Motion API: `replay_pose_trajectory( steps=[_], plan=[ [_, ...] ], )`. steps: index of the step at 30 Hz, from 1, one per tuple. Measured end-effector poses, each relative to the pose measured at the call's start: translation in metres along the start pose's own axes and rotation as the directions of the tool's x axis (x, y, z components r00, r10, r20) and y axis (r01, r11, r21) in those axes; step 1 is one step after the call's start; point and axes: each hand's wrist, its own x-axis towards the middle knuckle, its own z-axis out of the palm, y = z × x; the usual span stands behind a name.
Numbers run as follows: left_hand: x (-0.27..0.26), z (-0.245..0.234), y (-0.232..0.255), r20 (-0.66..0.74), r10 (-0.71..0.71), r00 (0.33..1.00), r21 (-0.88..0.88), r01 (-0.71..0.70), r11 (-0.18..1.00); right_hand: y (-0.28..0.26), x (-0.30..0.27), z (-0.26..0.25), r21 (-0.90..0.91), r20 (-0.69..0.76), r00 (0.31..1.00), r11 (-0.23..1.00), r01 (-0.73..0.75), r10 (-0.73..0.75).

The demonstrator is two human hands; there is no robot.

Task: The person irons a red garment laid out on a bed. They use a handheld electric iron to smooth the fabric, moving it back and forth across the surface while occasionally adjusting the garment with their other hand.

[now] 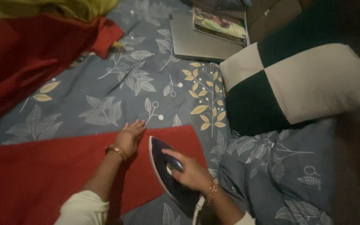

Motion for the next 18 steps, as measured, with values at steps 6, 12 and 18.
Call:
replay_pose_trajectory(
  steps=[6, 12, 18],
  plan=[
    [-0.012, -0.014, 0.009, -0.071, 0.007, 0.997, -0.092, -0.014, 0.996, -0.009, 0.001, 0.004, 0.003, -0.096, 0.995, 1.000, -0.030, 0.030],
    [-0.014, -0.027, 0.013, 0.048, 0.020, 0.999, -0.013, -0.020, 1.000, -0.004, -0.002, 0.006, -0.024, -0.094, 0.996, 1.000, -0.009, 0.007],
    [-0.016, -0.019, 0.016, 0.063, 0.007, 0.998, 0.032, -0.009, 0.999, -0.020, 0.002, -0.001, 0.051, -0.135, 0.984, 0.993, -0.109, 0.115]
  ],
)
